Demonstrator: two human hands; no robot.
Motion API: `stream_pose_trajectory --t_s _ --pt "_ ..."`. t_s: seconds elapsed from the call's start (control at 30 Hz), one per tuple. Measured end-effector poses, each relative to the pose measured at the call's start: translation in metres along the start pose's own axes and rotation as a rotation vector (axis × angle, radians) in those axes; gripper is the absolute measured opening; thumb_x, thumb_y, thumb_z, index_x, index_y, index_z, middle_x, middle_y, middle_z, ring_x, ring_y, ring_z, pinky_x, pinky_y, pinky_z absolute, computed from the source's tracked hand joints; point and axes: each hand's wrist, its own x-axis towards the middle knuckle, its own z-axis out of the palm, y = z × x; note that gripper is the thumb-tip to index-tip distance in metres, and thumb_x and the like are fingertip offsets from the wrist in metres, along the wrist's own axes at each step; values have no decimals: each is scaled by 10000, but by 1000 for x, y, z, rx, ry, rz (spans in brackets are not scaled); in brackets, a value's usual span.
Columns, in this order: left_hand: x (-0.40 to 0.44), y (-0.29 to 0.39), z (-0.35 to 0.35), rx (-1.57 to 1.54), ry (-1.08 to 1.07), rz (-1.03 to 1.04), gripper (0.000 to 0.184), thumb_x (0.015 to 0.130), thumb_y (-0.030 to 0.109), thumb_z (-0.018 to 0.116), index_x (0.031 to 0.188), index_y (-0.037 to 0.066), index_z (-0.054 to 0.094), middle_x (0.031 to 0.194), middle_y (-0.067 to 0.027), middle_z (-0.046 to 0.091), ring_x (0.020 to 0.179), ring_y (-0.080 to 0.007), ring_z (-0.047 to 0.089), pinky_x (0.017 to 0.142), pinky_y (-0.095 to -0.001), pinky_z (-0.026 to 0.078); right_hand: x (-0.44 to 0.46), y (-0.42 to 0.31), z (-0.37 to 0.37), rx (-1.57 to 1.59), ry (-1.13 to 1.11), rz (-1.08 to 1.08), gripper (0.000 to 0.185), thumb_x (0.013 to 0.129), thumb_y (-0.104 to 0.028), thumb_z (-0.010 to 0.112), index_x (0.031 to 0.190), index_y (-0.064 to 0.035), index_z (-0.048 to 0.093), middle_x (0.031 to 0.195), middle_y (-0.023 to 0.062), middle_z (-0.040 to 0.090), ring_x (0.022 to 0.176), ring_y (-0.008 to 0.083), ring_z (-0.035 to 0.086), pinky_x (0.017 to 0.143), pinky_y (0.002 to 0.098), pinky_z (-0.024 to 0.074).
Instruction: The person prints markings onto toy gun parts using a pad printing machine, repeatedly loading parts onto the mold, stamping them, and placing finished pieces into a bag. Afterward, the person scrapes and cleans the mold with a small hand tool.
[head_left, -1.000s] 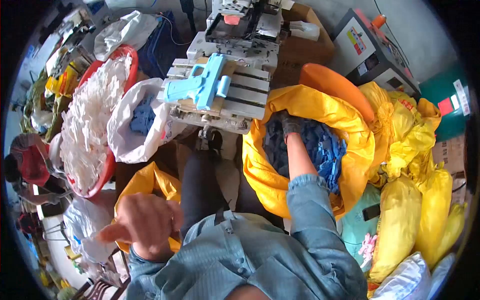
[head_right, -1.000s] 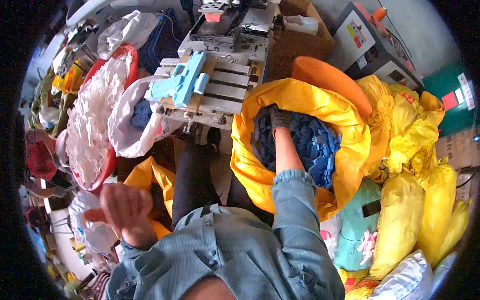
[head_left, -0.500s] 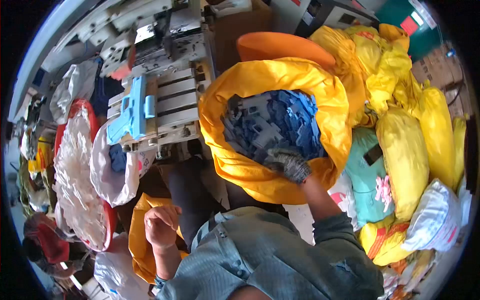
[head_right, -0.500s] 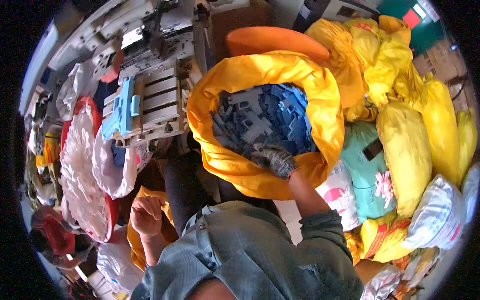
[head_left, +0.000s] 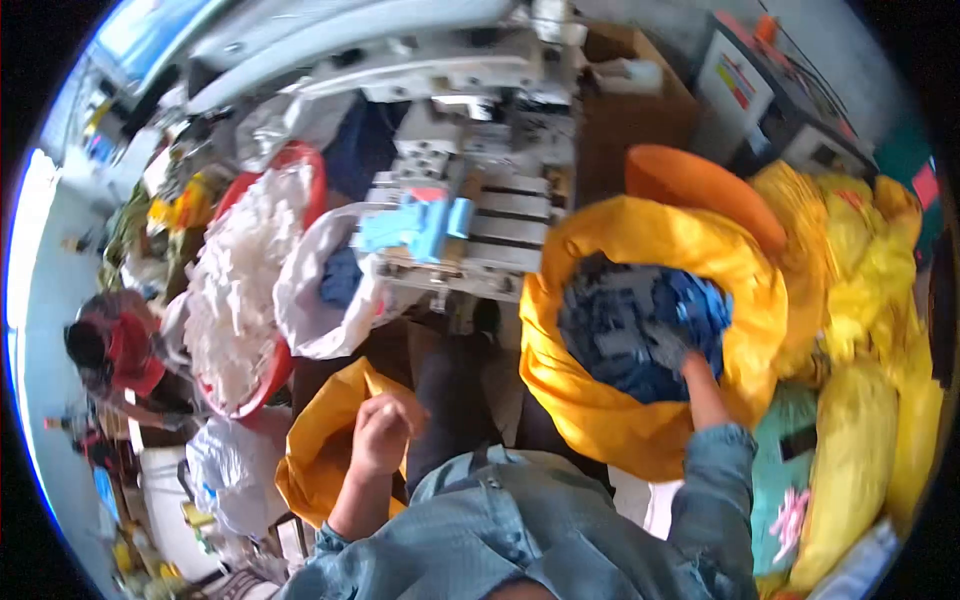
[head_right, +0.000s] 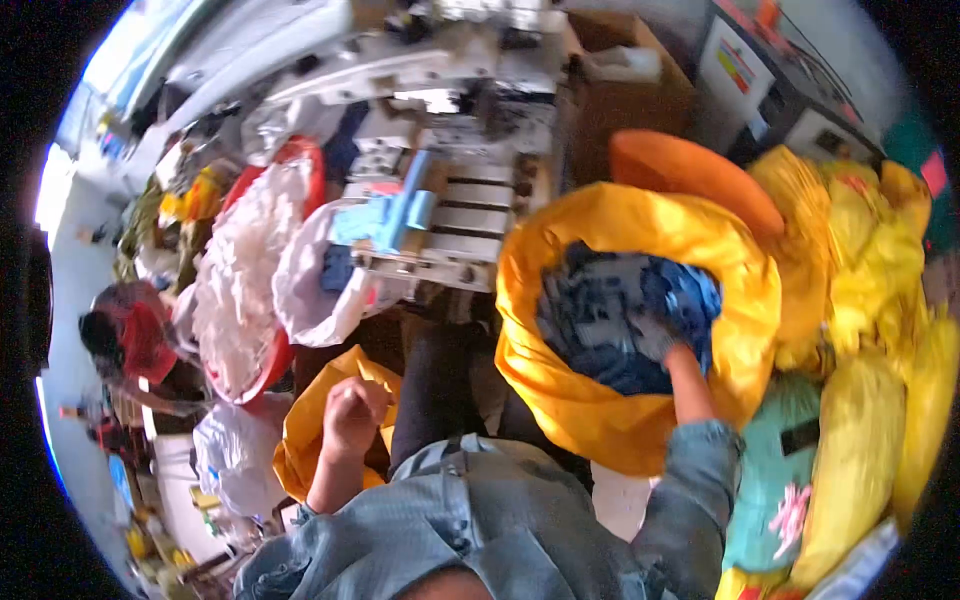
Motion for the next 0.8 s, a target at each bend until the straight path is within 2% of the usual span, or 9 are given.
stream_pose_trajectory --t_s 0.17,0.27,0.33,0.43,0.47,0.53,0.67,0.73,0.8 --pt "20 -1 -1 51 37 -66 299 885 210 499 644 38 543 581 -62 534 559 -138 494 605 -269 398 -31 -43 -52 203 -7 -22 438 760 -119 603 1194 -141 545 1083 154 580 1013 334 543 870 374 438" --pt "40 3 1 54 22 4 300 873 230 526 668 11 539 611 -98 546 539 -162 497 542 -272 395 -42 -66 -53 473 15 198 465 759 -167 635 1213 -155 536 1162 110 562 1064 280 528 924 352 409" --pt "52 14 0 174 50 14 254 873 204 559 703 16 569 627 -55 559 565 -117 493 551 -237 373 -46 -58 -32 431 123 113 431 778 -156 628 1200 -137 546 1150 111 580 1060 254 539 920 341 411" --pt "81 17 -3 414 224 321 151 878 128 547 775 21 576 704 5 547 666 -57 463 627 -192 363 -60 -36 9 708 373 487 286 822 -190 622 1079 -65 609 1043 106 620 989 252 564 882 381 435" --pt "91 25 -3 525 304 374 84 851 95 566 820 17 577 810 -29 573 744 -102 504 695 -222 396 -61 -40 5 703 380 487 286 822 -190 622 1079 -65 609 1043 106 620 989 252 564 882 381 435" --pt "122 37 -11 943 344 788 95 819 64 578 898 12 588 929 -81 586 867 -182 538 785 -277 409 -64 -51 -6 1575 531 439 246 825 -164 610 1039 -43 613 1061 121 611 1029 277 544 920 440 413" --pt "166 50 -4 1156 355 867 179 801 123 588 965 52 607 1052 -122 580 999 -311 515 870 -388 400 -56 -98 -58 1967 590 147 274 803 -70 638 1068 -37 578 1030 114 606 869 238 614 784 384 516" --pt "188 46 -6 1218 279 866 149 818 155 573 911 47 617 938 -132 606 904 -320 547 802 -396 431 -50 -104 -62 1895 632 126 286 810 -80 630 1087 -40 571 1036 110 608 882 246 616 782 382 511" --pt "204 38 -7 1330 227 787 139 823 151 564 880 36 617 868 -138 613 815 -315 561 726 -383 442 -28 -134 -84 1383 724 67 306 825 -99 610 1121 -43 561 1036 107 610 889 248 617 786 376 506"
